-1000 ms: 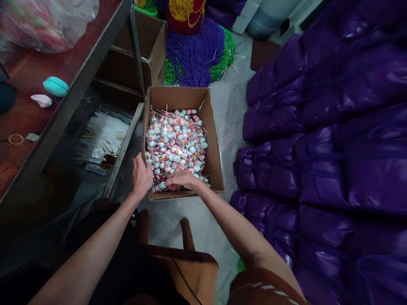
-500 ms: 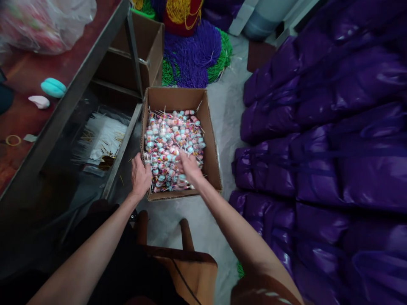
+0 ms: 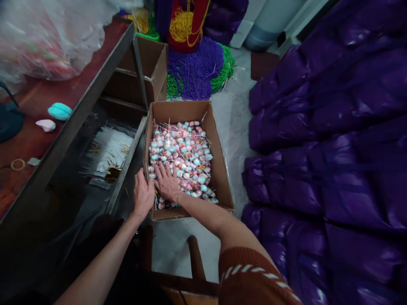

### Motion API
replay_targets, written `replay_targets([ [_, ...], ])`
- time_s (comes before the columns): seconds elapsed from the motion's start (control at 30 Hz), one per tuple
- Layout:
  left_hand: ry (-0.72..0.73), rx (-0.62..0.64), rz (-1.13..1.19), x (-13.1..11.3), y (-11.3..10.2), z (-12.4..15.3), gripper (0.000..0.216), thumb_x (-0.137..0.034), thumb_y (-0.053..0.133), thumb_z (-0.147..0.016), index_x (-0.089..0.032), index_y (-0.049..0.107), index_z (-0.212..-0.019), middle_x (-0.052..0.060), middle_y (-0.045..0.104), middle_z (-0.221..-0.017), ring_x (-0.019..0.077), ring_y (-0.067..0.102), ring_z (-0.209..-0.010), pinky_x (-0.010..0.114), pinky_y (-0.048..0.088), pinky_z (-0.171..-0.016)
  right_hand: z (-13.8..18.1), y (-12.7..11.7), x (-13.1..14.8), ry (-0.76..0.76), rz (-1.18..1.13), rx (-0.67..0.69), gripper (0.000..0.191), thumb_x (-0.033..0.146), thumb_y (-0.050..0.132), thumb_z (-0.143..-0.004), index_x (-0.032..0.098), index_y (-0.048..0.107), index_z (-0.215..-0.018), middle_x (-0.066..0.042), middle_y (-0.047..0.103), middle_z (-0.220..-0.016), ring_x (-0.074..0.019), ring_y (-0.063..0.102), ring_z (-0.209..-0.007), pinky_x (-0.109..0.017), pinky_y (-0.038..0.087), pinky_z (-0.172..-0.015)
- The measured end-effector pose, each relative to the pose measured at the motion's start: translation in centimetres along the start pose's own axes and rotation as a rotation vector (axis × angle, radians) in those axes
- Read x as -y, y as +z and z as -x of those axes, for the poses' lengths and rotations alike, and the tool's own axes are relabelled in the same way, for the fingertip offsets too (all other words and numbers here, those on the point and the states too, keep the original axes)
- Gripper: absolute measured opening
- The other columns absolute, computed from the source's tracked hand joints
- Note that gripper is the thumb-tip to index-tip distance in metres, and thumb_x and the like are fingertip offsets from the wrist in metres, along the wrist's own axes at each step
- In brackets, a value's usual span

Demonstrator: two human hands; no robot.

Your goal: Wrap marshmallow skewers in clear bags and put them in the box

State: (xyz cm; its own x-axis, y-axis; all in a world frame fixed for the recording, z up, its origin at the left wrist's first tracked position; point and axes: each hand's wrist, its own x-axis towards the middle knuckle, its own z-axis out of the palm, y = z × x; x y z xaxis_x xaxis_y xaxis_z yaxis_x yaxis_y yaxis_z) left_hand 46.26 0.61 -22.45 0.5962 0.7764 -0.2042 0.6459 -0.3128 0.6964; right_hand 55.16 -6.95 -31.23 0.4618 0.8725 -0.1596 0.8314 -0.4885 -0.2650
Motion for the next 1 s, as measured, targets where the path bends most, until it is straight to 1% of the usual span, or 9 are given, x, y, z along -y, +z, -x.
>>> replay_targets([
  [0.1, -0.006, -0.012, -0.009, 0.4, -0.1, 0.0, 0.048, -0.023, 0.041, -0.094, -0.01, 0.045, -0.14, 0.023, 0.057, -0.132, 0.0325, 0.054, -0.128, 0.048, 0.044, -0.106, -0.6, 2.8, -0.4, -0.017, -0.023, 0.028, 0.064, 0.039, 0.037, -0.101, 0.021, 0.023, -0.161, -0.011, 0.021, -0.168, -0.0369, 0.014, -0.154, -0.062, 0.011, -0.12],
  [0.2, -0.021, -0.01, -0.009, 0.7, -0.4, -0.1, 0.049, -0.022, 0.042, -0.094, -0.009, 0.045, -0.141, 0.023, 0.057, -0.134, 0.0326, 0.055, -0.128, 0.048, 0.045, -0.106, -0.4, 3.2, -0.1, -0.046, -0.02, 0.032, 0.062, 0.038, 0.039, -0.101, 0.019, 0.03, -0.159, -0.012, 0.025, -0.167, -0.038, 0.02, -0.153, -0.062, 0.017, -0.118],
  [0.4, -0.016, -0.004, 0.012, 0.1, -0.4, 0.1, 0.048, -0.019, 0.042, -0.093, -0.007, 0.046, -0.139, 0.025, 0.058, -0.13, 0.0326, 0.056, -0.127, 0.048, 0.046, -0.104, -1.9, -1.7, 0.2, -0.059, 0.024, -0.047, 0.048, 0.032, 0.042, -0.1, 0.018, 0.052, -0.145, -0.017, 0.051, -0.151, -0.0369, 0.048, -0.134, -0.057, 0.033, -0.11],
  [0.47, -0.02, 0.002, 0.02, -0.1, -0.3, 0.1, 0.048, -0.02, 0.041, -0.094, -0.006, 0.046, -0.14, 0.025, 0.057, -0.131, 0.0332, 0.055, -0.127, 0.048, 0.046, -0.105, -4.2, -3.3, -0.1, -0.036, 0.033, -0.103, 0.048, 0.031, 0.037, -0.102, 0.017, 0.051, -0.146, -0.018, 0.048, -0.153, -0.0356, 0.046, -0.134, -0.057, 0.03, -0.112],
  [0.53, -0.026, 0.011, 0.027, -0.1, -0.1, 0.2, 0.048, -0.021, 0.041, -0.095, -0.007, 0.045, -0.141, 0.024, 0.057, -0.132, 0.033, 0.054, -0.128, 0.048, 0.045, -0.106, -7.1, -3.8, -0.5, 0.0, 0.041, -0.173, 0.053, 0.032, 0.037, -0.102, 0.014, 0.042, -0.152, -0.019, 0.037, -0.16, -0.0367, 0.036, -0.143, -0.059, 0.021, -0.116],
  [0.67, -0.049, -0.003, 0.034, 0.4, 0.3, 0.3, 0.048, -0.025, 0.042, -0.096, -0.011, 0.045, -0.142, 0.022, 0.058, -0.132, 0.0316, 0.053, -0.13, 0.047, 0.043, -0.108, -12.2, -1.2, -1.9, 0.054, 0.041, -0.243, 0.059, 0.035, 0.042, -0.1, 0.016, 0.036, -0.155, -0.016, 0.025, -0.166, -0.0379, 0.021, -0.151, -0.063, 0.008, -0.119],
  [0.83, -0.063, -0.029, 0.036, 0.9, 0.5, 0.3, 0.048, -0.028, 0.039, -0.099, -0.01, 0.044, -0.142, 0.022, 0.057, -0.134, 0.0315, 0.054, -0.129, 0.047, 0.044, -0.107, -15.1, 3.4, -3.0, 0.082, 0.011, -0.155, 0.058, 0.033, 0.036, -0.101, 0.015, 0.035, -0.156, -0.012, 0.019, -0.169, -0.0337, 0.014, -0.154, -0.058, 0.006, -0.122],
  [0.9, -0.062, -0.026, 0.042, 0.9, 0.5, 0.3, 0.047, -0.026, 0.038, -0.098, -0.01, 0.044, -0.142, 0.023, 0.057, -0.133, 0.0317, 0.054, -0.128, 0.047, 0.044, -0.106, -15.5, 3.6, -2.7, 0.087, 0.015, -0.132, 0.059, 0.031, 0.037, -0.099, 0.011, 0.037, -0.155, -0.015, 0.022, -0.167, -0.035, 0.018, -0.153, -0.06, 0.009, -0.121],
  [1.0, -0.058, -0.034, 0.058, 0.7, 0.4, 0.3, 0.047, -0.024, 0.04, -0.096, -0.01, 0.046, -0.141, 0.022, 0.058, -0.13, 0.0318, 0.056, -0.126, 0.048, 0.044, -0.106, -15.6, 1.7, -2.1, 0.078, 0.055, -0.111, 0.059, 0.03, 0.043, -0.096, 0.01, 0.041, -0.152, -0.019, 0.031, -0.164, -0.0382, 0.028, -0.149, -0.06, 0.02, -0.117],
])
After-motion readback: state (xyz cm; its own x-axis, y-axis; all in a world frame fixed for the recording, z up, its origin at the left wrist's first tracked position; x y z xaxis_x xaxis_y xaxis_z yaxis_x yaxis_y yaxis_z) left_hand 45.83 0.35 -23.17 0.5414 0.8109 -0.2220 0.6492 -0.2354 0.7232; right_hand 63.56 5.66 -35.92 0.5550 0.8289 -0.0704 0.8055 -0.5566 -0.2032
